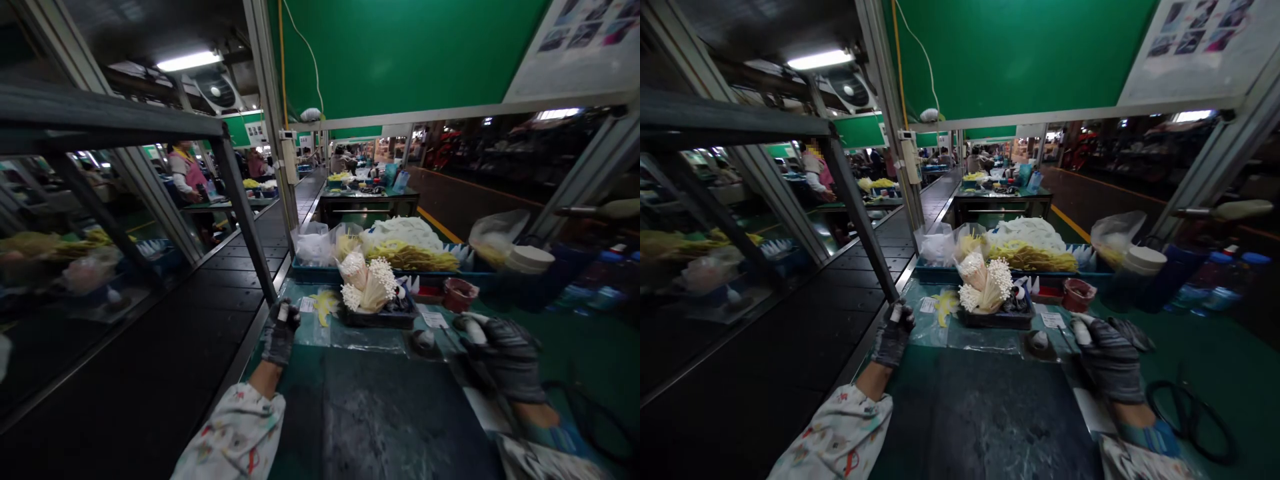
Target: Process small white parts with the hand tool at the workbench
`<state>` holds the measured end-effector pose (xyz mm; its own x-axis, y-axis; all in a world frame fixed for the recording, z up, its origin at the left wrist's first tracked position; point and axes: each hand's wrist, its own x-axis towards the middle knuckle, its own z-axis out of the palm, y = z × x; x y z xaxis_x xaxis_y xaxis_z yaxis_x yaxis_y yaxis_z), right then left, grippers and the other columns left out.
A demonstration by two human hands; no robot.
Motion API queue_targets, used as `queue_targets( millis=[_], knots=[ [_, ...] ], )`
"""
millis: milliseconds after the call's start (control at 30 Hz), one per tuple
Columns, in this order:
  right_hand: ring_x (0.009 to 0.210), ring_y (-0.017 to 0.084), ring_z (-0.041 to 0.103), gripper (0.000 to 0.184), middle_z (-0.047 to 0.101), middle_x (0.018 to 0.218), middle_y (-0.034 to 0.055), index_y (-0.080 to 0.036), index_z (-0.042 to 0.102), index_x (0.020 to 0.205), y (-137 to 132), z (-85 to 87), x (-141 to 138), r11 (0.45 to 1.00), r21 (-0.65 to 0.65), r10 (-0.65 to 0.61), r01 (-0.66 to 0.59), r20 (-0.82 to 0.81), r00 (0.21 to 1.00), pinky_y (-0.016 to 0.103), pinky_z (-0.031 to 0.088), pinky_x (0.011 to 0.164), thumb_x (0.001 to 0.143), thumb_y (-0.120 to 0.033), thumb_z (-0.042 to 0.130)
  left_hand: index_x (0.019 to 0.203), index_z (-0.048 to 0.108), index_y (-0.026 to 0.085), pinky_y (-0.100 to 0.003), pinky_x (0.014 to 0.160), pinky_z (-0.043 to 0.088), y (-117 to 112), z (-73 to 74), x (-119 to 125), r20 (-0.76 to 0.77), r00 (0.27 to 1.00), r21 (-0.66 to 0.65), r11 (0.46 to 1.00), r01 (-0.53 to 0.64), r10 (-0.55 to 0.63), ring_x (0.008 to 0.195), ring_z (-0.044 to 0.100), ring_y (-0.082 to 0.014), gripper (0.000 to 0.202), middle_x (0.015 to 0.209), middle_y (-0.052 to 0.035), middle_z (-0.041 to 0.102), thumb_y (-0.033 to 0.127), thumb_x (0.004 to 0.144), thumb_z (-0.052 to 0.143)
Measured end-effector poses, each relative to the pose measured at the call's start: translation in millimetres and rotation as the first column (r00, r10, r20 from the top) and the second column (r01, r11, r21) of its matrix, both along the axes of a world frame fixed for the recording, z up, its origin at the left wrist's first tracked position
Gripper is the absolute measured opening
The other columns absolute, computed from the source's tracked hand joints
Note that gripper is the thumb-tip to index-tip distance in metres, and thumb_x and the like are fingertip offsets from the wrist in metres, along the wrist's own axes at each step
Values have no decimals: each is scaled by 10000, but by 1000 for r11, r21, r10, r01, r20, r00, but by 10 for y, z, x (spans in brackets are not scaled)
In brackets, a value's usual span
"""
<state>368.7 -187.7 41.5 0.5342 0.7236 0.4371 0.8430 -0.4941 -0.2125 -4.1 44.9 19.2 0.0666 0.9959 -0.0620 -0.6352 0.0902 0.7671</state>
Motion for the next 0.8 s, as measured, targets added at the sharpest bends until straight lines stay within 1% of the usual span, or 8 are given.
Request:
queue_targets(
  millis=[100, 233, 367, 433, 533, 600, 667, 800],
  knots=[
    [1134, 384, 737, 564, 801, 1152, 223, -140, 787, 1213, -76, 171, -98, 997, 23, -73, 76, -99, 992, 492, 557, 1056, 1025, -389, 317, 886, 729, 182, -204, 495, 496, -18, -8, -43, -38, 999, -2, 1000, 8, -8, 533, 585, -97, 566, 665, 21, 673, 406, 493, 1069],
    [1233, 275, 701, 447, 754, 1390, 131, -217, 708, 1385, -408, 363, 55, 967, -106, -248, 230, -230, 941, 347, 520, 1055, 1064, -392, 452, 913, 696, 212, -164, 534, 494, -3, -4, -110, -114, 993, -6, 1000, 29, -29, 562, 577, -70, 529, 669, 76, 661, 424, 571, 1039],
    [1158, 355, 719, 465, 724, 1377, 265, -125, 678, 1428, -972, 438, 391, 814, -365, -563, 453, -299, 770, 425, 506, 896, 1042, -361, 573, 959, 689, 223, -186, 577, 507, 66, 20, -139, -179, 982, -5, 998, 67, -67, 587, 553, -77, 524, 691, 86, 660, 436, 605, 1012],
    [1070, 359, 740, 449, 749, 1286, 289, -82, 726, 1340, -1200, 402, 492, 736, -493, -648, 464, -314, 694, 416, 497, 816, 1008, -377, 655, 943, 687, 225, -218, 589, 496, 78, 25, -145, -205, 977, -2, 998, 63, -62, 592, 534, -90, 443, 698, 74, 653, 431, 673, 973],
    [1029, 304, 751, 400, 785, 1222, 206, -133, 763, 1248, -1326, 254, 525, 706, -587, -656, 396, -332, 678, 364, 504, 796, 992, -433, 698, 913, 691, 226, -259, 605, 464, 72, 28, -145, -232, 971, 4, 999, 54, -51, 610, 511, -109, 388, 691, 54, 640, 405, 693, 956],
    [1084, 297, 746, 438, 781, 1258, 169, -161, 733, 1292, -1275, 130, 500, 710, -600, -638, 370, -323, 699, 361, 519, 838, 1015, -492, 657, 918, 701, 236, -279, 614, 449, 65, 32, -143, -244, 968, 9, 998, 58, -54, 625, 504, -121, 407, 699, 47, 648, 396, 661, 972],
    [1153, 326, 733, 512, 757, 1309, 192, -140, 679, 1364, -1168, 28, 474, 700, -604, -639, 382, -290, 712, 386, 531, 878, 1024, -520, 628, 911, 701, 249, -286, 614, 437, 62, 36, -142, -251, 966, 7, 998, 63, -59, 628, 495, -126, 430, 696, 50, 649, 397, 626, 987],
    [1174, 369, 736, 465, 747, 1275, 262, -90, 679, 1335, -995, -60, 499, 654, -627, -675, 423, -231, 701, 397, 550, 847, 997, -409, 658, 907, 713, 273, -273, 619, 455, 62, 35, -154, -255, 965, -12, 998, 68, -69, 638, 494, -123, 451, 698, 73, 659, 403, 586, 1002]
  ],
)
